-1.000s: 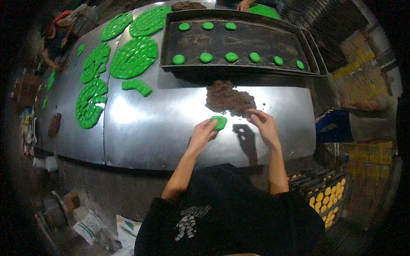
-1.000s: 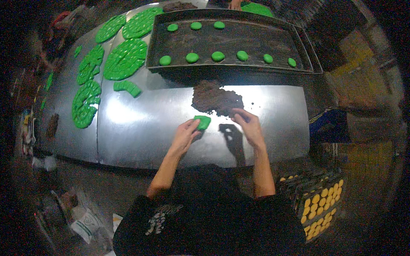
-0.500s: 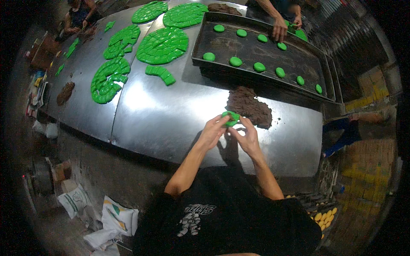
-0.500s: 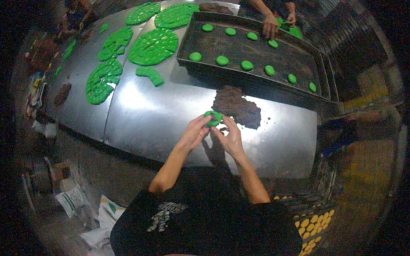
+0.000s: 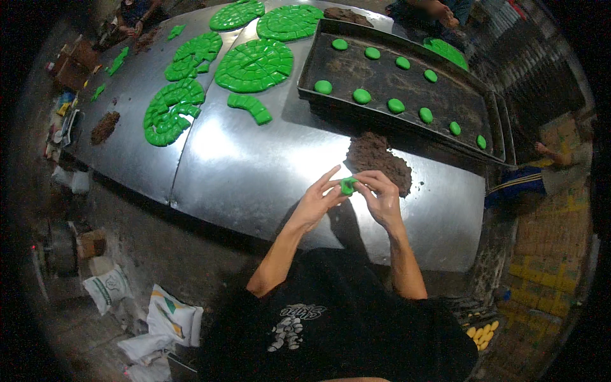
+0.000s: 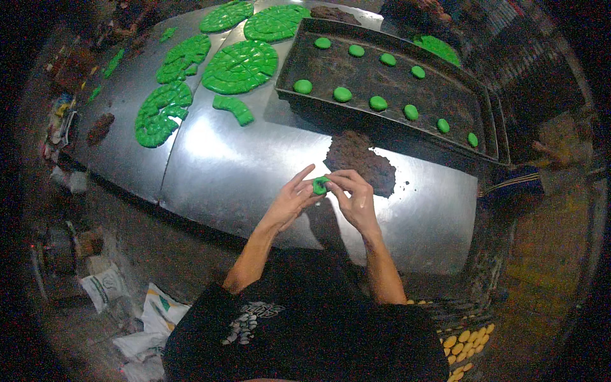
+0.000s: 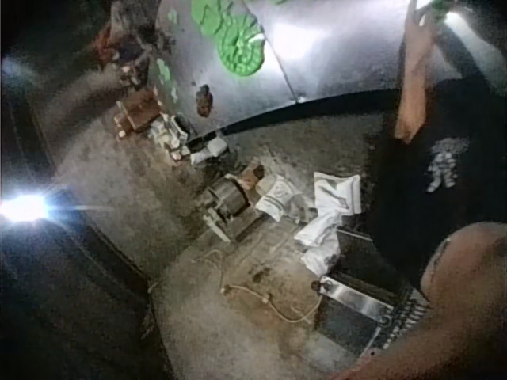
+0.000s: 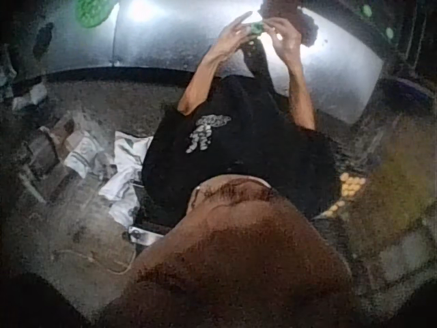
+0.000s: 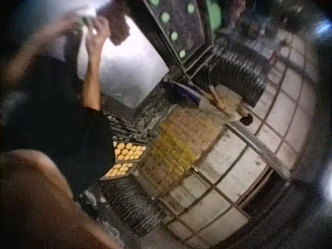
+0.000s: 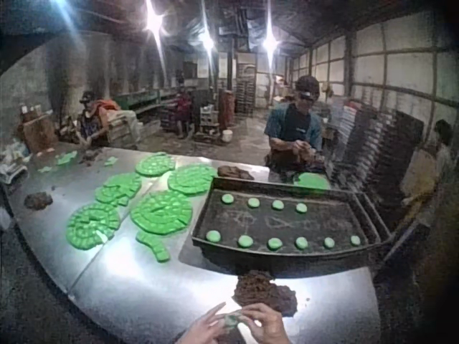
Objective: The person takes small pieces of green dough, places a brown filling inside, and wraps the green dough around it to form a ball. The finished items are placed on a metal tray. Other people are also working at the same table.
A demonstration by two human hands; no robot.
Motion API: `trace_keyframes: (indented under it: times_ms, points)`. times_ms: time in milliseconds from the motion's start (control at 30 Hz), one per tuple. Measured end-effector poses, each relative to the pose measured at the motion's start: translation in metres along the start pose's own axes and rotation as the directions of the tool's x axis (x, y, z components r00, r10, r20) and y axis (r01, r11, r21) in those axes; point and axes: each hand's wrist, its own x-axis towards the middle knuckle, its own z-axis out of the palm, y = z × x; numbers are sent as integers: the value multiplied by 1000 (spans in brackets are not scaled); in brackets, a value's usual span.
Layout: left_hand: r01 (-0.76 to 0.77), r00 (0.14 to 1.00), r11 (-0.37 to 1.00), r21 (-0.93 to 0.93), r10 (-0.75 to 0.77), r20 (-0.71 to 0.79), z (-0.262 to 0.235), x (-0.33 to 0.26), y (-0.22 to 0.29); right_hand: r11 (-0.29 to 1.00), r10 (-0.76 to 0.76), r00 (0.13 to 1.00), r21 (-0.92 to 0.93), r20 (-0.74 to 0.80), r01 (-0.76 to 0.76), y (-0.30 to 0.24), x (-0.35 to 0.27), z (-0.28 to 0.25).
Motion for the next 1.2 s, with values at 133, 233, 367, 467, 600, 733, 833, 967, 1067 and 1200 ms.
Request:
trace_keyframes:
  times_ms: [133, 233, 367, 467, 600, 733, 833, 967, 1067, 1200]
  points:
    - [42, 999, 992, -115, -41, 12, 1, -17, 10, 999, -16, 999, 35, 40, 15, -36, 5, 10]
    - [3, 999, 959, -285, -15, -41, -2, -16, 7, 994, 94, 990, 49, 105, -99, -28, 13, 13]
    - [-179, 978, 939, -292, 138, -155, -13, -13, -3, 990, -114, 993, -86, -2, 113, -47, 22, 32]
    - [-227, 966, 967, -112, 209, -155, -18, -19, 12, 984, 86, 996, 161, -21, -81, -59, 21, 49]
    - [-259, 946, 940, -223, 201, -254, -18, -32, 31, 982, 60, 997, 178, 51, -68, -47, 21, 58]
    - [-426, 858, 904, 34, 415, -303, -37, -28, 6, 948, 110, 990, 291, 85, -130, -70, 27, 69]
    - [-435, 835, 885, 168, 466, -292, -51, -31, 3, 995, -11, 996, 102, 88, 2, -61, 27, 77]
    - [-332, 754, 868, 369, 479, -449, -72, -46, 25, 972, -77, 992, -212, 99, 97, 26, 5, 123]
    - [-300, 734, 894, 333, 439, -519, -100, -65, 30, 959, -26, 989, -277, 147, 66, 23, 14, 115]
    - [-291, 675, 891, 348, 449, -585, -129, -87, 26, 908, -136, 991, -398, 11, 129, 13, 59, 109]
